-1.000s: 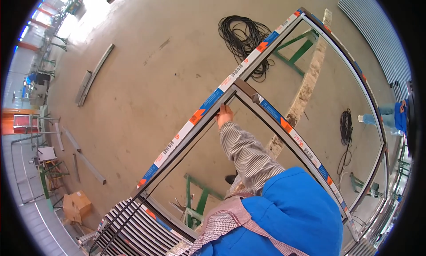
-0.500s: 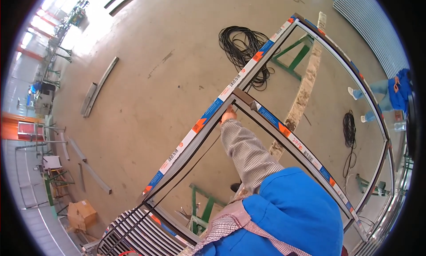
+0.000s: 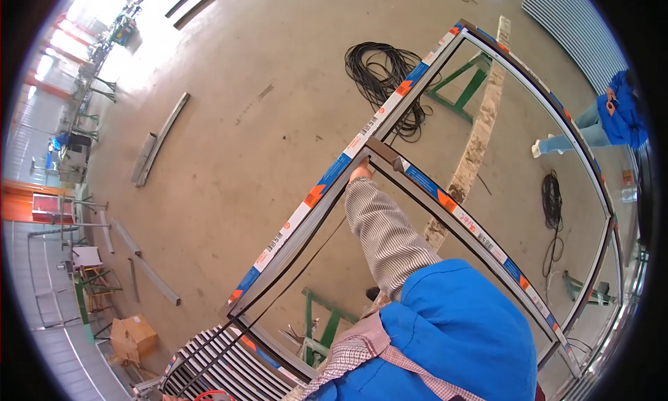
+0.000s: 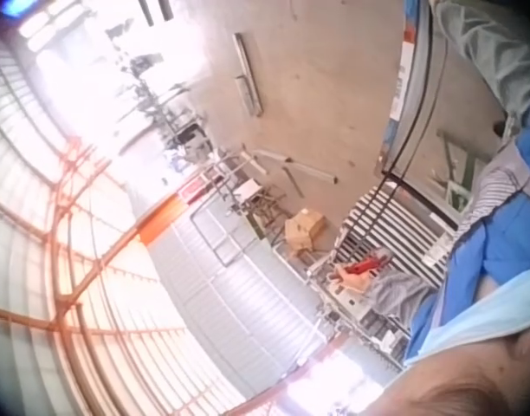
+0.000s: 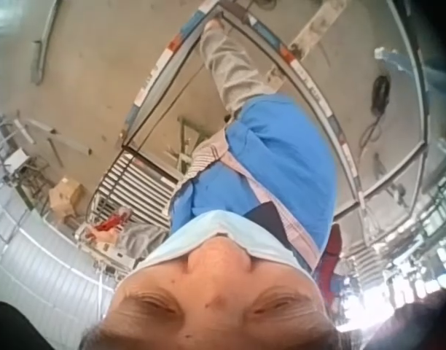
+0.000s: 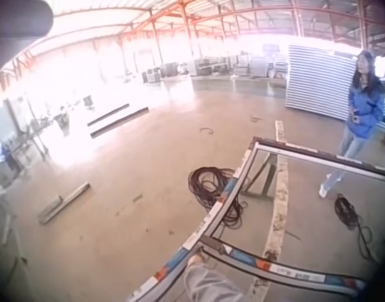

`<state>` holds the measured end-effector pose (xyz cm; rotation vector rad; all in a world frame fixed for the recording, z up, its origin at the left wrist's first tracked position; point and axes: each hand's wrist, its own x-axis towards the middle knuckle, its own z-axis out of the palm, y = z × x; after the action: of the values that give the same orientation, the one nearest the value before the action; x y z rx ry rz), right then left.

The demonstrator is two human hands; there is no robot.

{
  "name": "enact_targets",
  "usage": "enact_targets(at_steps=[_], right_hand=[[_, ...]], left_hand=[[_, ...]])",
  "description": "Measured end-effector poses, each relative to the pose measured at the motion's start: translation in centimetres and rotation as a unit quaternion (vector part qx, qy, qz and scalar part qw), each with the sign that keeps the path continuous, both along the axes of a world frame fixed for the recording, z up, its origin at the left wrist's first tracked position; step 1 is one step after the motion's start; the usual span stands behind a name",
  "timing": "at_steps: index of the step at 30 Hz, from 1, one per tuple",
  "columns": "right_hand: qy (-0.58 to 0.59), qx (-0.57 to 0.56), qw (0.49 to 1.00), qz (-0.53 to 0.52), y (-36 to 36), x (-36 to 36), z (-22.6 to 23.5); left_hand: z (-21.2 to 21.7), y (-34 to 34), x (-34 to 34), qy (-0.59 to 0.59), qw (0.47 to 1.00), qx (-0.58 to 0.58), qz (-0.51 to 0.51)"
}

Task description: Installing rubber seals into the grooves of metal window frames and applying sealant.

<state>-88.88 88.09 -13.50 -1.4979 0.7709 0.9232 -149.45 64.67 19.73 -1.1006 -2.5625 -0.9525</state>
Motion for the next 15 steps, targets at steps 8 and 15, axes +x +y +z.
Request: enact_targets(at_steps=[8, 15], right_hand=[[-0.28, 0.103, 0.952, 0.076, -1.9, -5.5, -7.3], [-0.198, -0.008, 0.956, 0.215, -3.2, -4.9, -1.8]], left_hand=[[-0.5, -1.2, 0.8, -0.353, 0.926, 0.128, -0.028], [-1.9, -2.1, -1.3, -0.346, 0.934, 0.084, -0.03]])
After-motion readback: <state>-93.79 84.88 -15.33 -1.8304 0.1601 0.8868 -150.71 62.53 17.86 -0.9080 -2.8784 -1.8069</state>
